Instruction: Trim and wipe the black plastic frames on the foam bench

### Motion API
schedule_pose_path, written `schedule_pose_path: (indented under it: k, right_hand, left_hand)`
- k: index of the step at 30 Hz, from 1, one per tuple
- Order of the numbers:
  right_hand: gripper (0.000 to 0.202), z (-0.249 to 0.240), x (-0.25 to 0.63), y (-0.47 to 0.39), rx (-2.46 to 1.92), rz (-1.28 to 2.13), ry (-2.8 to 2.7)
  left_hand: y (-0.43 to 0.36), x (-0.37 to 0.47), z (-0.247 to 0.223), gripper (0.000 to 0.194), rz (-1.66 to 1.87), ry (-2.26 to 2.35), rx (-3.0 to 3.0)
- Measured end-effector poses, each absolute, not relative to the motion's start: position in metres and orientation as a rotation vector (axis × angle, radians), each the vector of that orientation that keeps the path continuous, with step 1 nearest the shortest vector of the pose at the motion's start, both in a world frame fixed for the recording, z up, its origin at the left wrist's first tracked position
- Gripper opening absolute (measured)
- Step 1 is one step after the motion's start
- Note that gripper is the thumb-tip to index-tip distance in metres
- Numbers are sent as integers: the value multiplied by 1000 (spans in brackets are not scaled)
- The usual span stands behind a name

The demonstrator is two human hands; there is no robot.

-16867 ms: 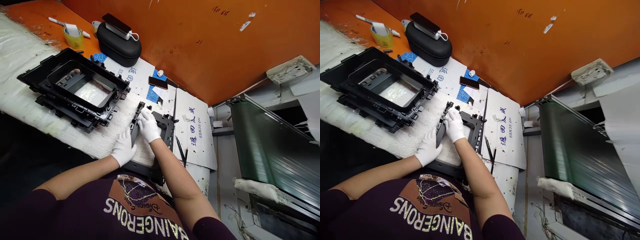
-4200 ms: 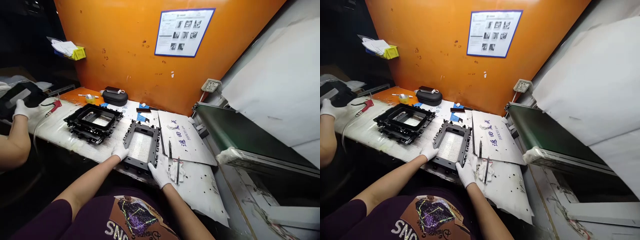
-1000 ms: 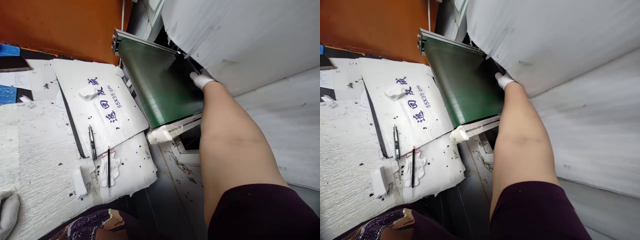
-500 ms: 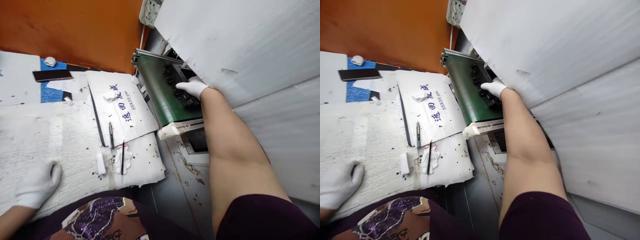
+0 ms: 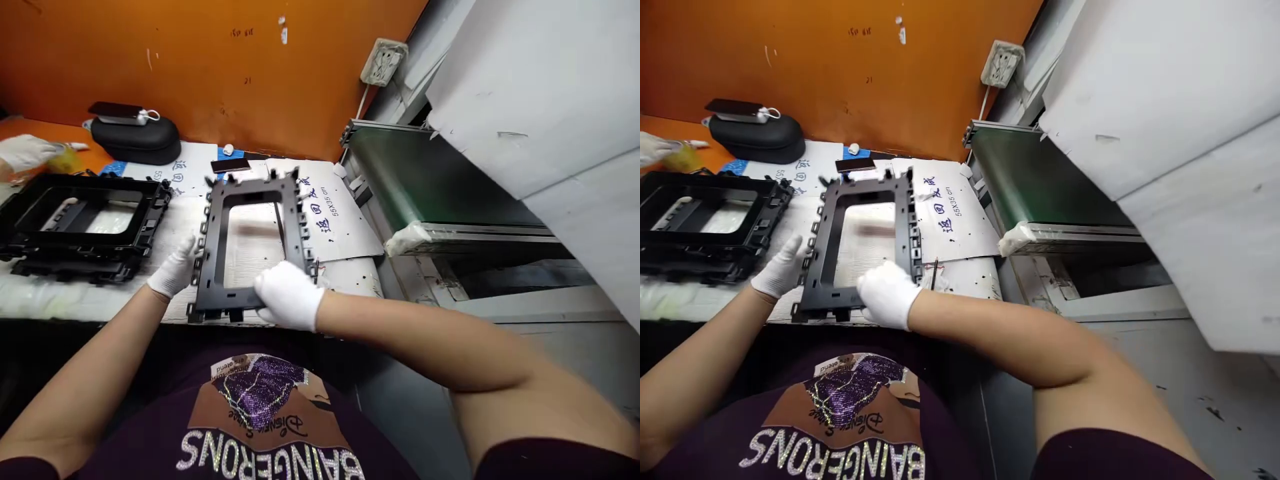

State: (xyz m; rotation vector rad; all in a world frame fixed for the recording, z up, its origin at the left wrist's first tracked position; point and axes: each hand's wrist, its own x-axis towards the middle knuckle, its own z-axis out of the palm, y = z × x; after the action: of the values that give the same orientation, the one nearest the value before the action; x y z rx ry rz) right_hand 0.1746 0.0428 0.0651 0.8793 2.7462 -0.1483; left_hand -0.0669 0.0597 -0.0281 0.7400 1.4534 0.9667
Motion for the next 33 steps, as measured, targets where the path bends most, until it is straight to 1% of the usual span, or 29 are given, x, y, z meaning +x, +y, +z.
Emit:
schedule_pose_path:
  k: [3,5,7,9,12,14,16,19,21,24,27,29,31,33]
  right_hand:
    - [28,11,136,21,840,-209,2783]
    - [34,-18,115,12,823,-243,2798]
    - [39,-39,102,4,817,-263,2812]
    - [40,-50,102,-4,876,-286,2852]
    - [25,-53,128,-13,1105,-414,3009]
    - [15,-51,158,-9,1436,-515,3027]
    - [16,-46,193,6,1842,-533,2875]
    - [26,-39,241,43,2348,-545,2475]
    - [30,-39,262,68,2540,-605,2148]
    - [33,-46,270,92,2553,-722,1851]
    - [34,-56,260,108,2522,-668,1925]
    - [40,-61,249,121,2520,-629,1988]
    - [45,-65,240,138,2494,-654,1954]
    - [46,-70,235,156,2444,-696,1903]
  left_hand:
    - [36,-86,-32,66,824,1618,859]
    - [28,-99,-42,57,771,1816,935]
    - [26,-110,-53,49,727,2003,1040]
    - [26,-117,-60,46,675,2115,1152]
    - [29,-116,-63,46,607,2182,1273]
    - [31,-113,-62,45,564,2225,1304]
    - [33,-109,-62,44,530,2271,1289]
    - [39,-106,-64,41,501,2316,1266]
    - [43,-105,-65,40,503,2330,1272]
    - [50,-104,-64,38,506,2340,1271]
    - [56,-103,-62,38,480,2341,1262]
    - [61,-103,-61,40,455,2357,1253]
    - [64,-103,-61,41,430,2374,1237]
    - [66,-105,-62,42,398,2381,1221]
